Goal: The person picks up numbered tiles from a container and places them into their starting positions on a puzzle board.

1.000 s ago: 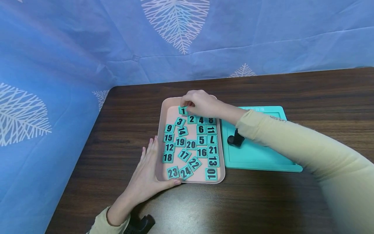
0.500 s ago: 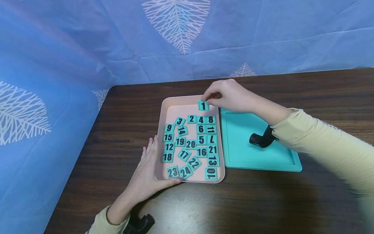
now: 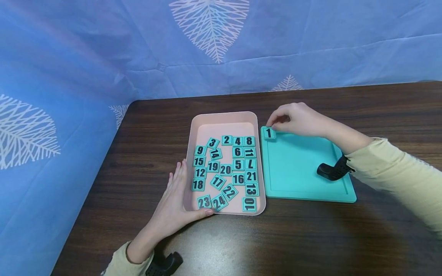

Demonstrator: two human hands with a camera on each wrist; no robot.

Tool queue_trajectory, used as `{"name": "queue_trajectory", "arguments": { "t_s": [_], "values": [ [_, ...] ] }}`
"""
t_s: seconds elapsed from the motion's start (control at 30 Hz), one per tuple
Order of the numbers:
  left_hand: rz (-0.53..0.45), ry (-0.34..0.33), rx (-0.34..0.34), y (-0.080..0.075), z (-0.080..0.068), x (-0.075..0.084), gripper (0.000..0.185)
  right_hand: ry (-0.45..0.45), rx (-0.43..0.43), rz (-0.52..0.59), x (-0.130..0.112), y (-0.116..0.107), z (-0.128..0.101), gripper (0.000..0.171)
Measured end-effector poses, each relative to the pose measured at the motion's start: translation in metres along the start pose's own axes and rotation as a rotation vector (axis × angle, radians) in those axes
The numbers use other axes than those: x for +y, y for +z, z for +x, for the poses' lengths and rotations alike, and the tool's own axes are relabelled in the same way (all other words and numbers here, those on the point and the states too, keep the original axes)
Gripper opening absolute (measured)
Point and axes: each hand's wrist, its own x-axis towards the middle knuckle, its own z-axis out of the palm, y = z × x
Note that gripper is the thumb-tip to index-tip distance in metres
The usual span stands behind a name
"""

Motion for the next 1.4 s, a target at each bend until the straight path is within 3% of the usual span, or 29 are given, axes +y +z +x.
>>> {"name": "queue_trajectory", "arguments": {
  "t_s": [0.43,0.93,1.1,1.23,1.4],
  "values": [
    [0.014,-0.013,-0.007,0.0,0.001,0.0,0.13,0.108,-0.066,0.018,0.02,0.006,0.001,0.015],
    [0.006,0.014,-0.002,-0.001,0.001,-0.002,0.128,0.125,-0.126,0.05,0.026,0.011,0.002,0.014],
    [0.0,0.021,-0.001,-0.001,0.002,-0.002,0.127,0.148,-0.154,0.062,0.025,0.01,0.002,0.029],
    [-0.006,0.014,-0.003,-0.002,0.002,-0.002,0.128,0.138,-0.161,0.051,0.025,0.01,0.001,0.04],
    [-0.006,-0.017,-0.014,-0.001,0.002,0.001,0.129,0.075,-0.145,0.022,0.023,0.016,0.0,0.036]
  ]
}}
